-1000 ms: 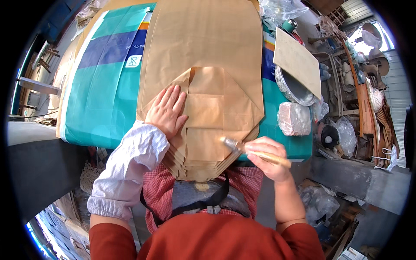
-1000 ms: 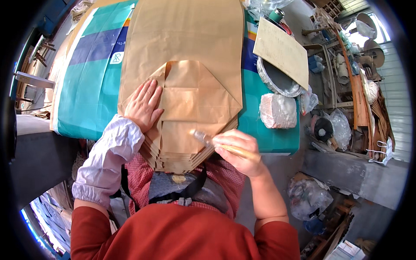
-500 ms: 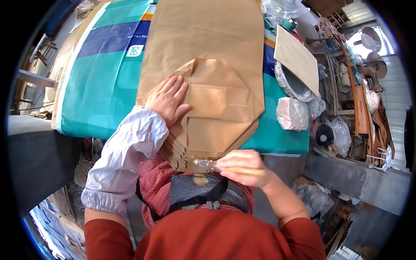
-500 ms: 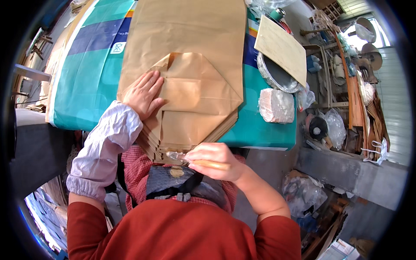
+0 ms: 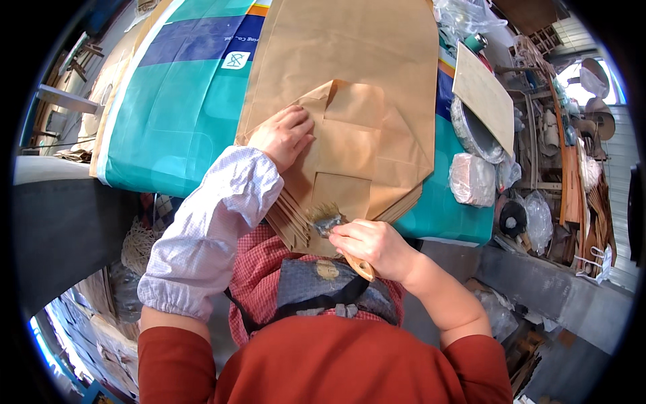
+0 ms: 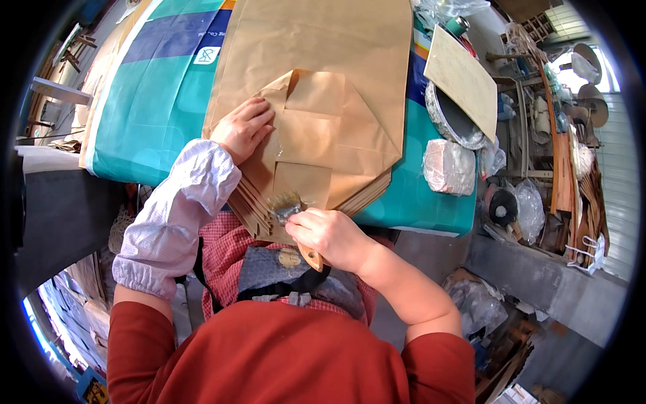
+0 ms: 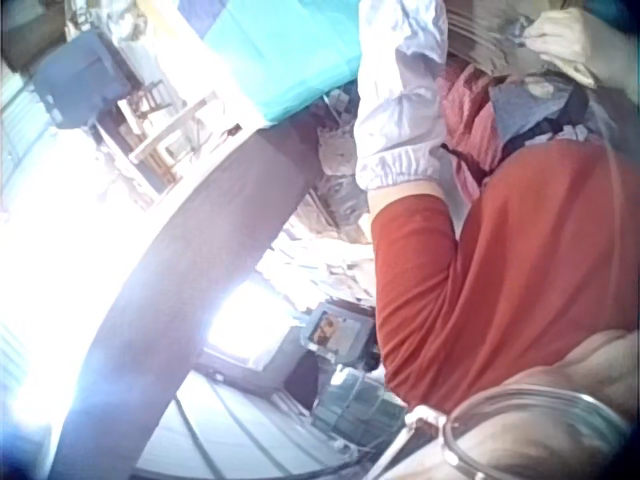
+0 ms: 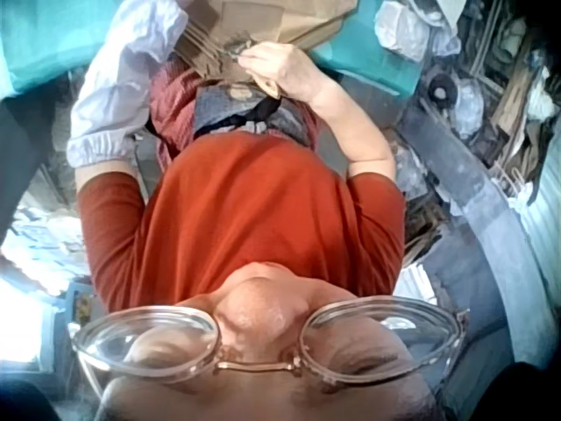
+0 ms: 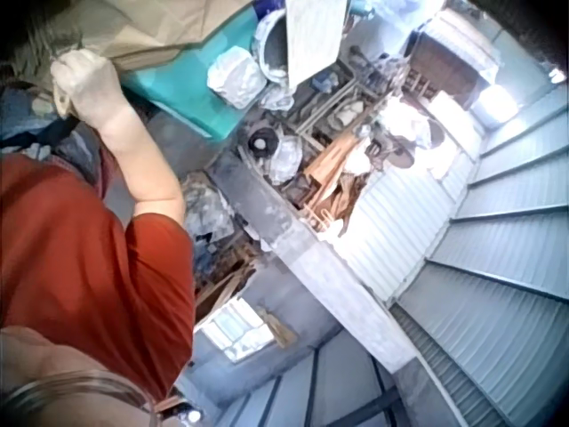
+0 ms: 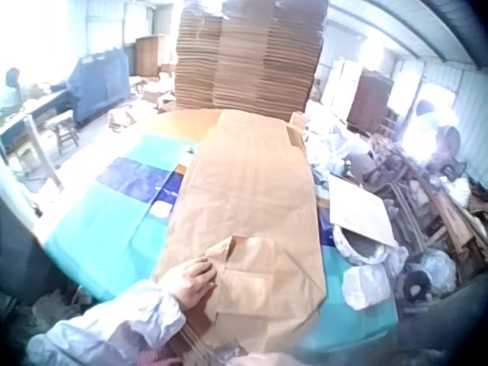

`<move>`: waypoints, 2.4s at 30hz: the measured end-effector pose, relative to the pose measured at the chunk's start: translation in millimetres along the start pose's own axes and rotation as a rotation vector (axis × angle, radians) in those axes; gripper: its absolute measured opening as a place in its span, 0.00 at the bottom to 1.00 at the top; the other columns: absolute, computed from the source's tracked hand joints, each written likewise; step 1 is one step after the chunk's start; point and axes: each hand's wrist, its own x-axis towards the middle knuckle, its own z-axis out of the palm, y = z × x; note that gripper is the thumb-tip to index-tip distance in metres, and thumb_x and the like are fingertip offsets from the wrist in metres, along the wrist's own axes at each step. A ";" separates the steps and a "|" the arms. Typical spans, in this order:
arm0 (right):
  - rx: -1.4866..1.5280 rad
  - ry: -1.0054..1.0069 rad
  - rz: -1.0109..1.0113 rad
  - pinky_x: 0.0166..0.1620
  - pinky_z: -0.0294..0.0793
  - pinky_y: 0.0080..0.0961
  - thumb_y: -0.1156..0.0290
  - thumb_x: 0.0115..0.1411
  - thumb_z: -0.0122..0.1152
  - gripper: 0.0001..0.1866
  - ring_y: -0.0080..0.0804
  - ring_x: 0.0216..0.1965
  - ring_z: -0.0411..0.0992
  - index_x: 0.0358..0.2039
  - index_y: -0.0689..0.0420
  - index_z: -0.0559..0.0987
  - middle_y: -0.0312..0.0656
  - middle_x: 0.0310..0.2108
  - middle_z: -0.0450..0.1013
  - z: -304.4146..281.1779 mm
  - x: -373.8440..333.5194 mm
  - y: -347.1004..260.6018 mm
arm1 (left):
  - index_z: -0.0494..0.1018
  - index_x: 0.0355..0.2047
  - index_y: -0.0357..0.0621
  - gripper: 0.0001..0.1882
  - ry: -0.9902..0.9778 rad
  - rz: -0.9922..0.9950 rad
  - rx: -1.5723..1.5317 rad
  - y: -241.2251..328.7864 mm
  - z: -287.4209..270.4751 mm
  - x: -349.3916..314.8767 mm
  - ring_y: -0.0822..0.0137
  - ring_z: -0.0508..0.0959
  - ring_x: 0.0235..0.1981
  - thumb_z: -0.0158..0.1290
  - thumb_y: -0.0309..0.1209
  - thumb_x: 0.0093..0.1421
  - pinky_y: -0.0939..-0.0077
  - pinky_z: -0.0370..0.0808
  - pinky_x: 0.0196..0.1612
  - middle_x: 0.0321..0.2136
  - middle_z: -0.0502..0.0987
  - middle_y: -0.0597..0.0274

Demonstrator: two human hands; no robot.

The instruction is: The person assembles flat brown paper bags by folding the bottom flaps and applying glue with a brush to secure them. They repeat this process for multiple bags, stacking the finished ones on the table.

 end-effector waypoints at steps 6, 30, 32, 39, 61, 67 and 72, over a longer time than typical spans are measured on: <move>0.073 0.152 0.050 0.36 0.79 0.28 0.77 0.48 0.67 0.11 0.39 0.33 0.77 0.35 0.63 0.79 0.44 0.34 0.76 -33.7 -30.2 -30.2 | 0.77 0.44 0.40 0.14 -0.018 -0.029 -0.006 3.6 -8.1 1.1 0.53 0.74 0.49 0.57 0.28 0.57 0.64 0.75 0.49 0.41 0.74 0.55; 0.639 0.589 0.656 0.27 0.72 0.18 0.78 0.55 0.63 0.03 0.19 0.23 0.73 0.26 0.65 0.80 0.36 0.21 0.76 -101.0 35.1 132.9 | 0.73 0.50 0.39 0.20 -0.221 0.026 0.158 14.0 -12.2 1.5 0.43 0.65 0.60 0.50 0.23 0.55 0.55 0.65 0.62 0.56 0.69 0.45; 0.559 0.565 0.750 0.27 0.72 0.18 0.78 0.53 0.62 0.03 0.19 0.23 0.73 0.24 0.64 0.80 0.36 0.20 0.76 -96.0 48.5 151.3 | 0.73 0.50 0.39 0.21 -0.232 0.028 0.155 13.7 -12.8 2.4 0.42 0.64 0.60 0.51 0.23 0.54 0.54 0.63 0.62 0.56 0.69 0.44; 0.596 0.673 0.609 0.29 0.74 0.20 0.77 0.55 0.63 0.03 0.20 0.25 0.74 0.27 0.64 0.80 0.36 0.23 0.77 -106.2 80.8 146.1 | 0.73 0.43 0.35 0.17 -0.098 -0.052 -0.050 10.5 -17.0 -1.6 0.43 0.68 0.56 0.55 0.24 0.51 0.56 0.67 0.58 0.49 0.71 0.43; 0.015 0.566 0.387 0.38 0.76 0.30 0.75 0.55 0.64 0.12 0.42 0.35 0.76 0.41 0.59 0.80 0.46 0.34 0.75 -96.1 -12.0 58.9 | 0.72 0.31 0.41 0.08 0.088 -0.094 -0.116 16.7 -11.5 1.1 0.48 0.74 0.41 0.56 0.24 0.49 0.59 0.74 0.43 0.35 0.73 0.51; -0.802 0.523 0.515 0.43 0.77 0.34 0.78 0.52 0.60 0.17 0.43 0.42 0.75 0.44 0.55 0.80 0.45 0.44 0.73 -137.7 -178.5 137.8 | 0.71 0.35 0.37 0.11 -0.011 -0.111 -0.029 21.2 -12.1 1.4 0.45 0.71 0.50 0.54 0.23 0.49 0.58 0.71 0.50 0.41 0.72 0.48; -0.752 0.370 0.505 0.46 0.75 0.35 0.74 0.50 0.63 0.17 0.41 0.42 0.74 0.42 0.57 0.80 0.43 0.41 0.75 -129.1 -157.7 112.6 | 0.70 0.36 0.38 0.09 -0.157 -0.155 -0.042 20.0 -33.0 8.2 0.45 0.70 0.46 0.52 0.24 0.52 0.59 0.70 0.48 0.39 0.71 0.48</move>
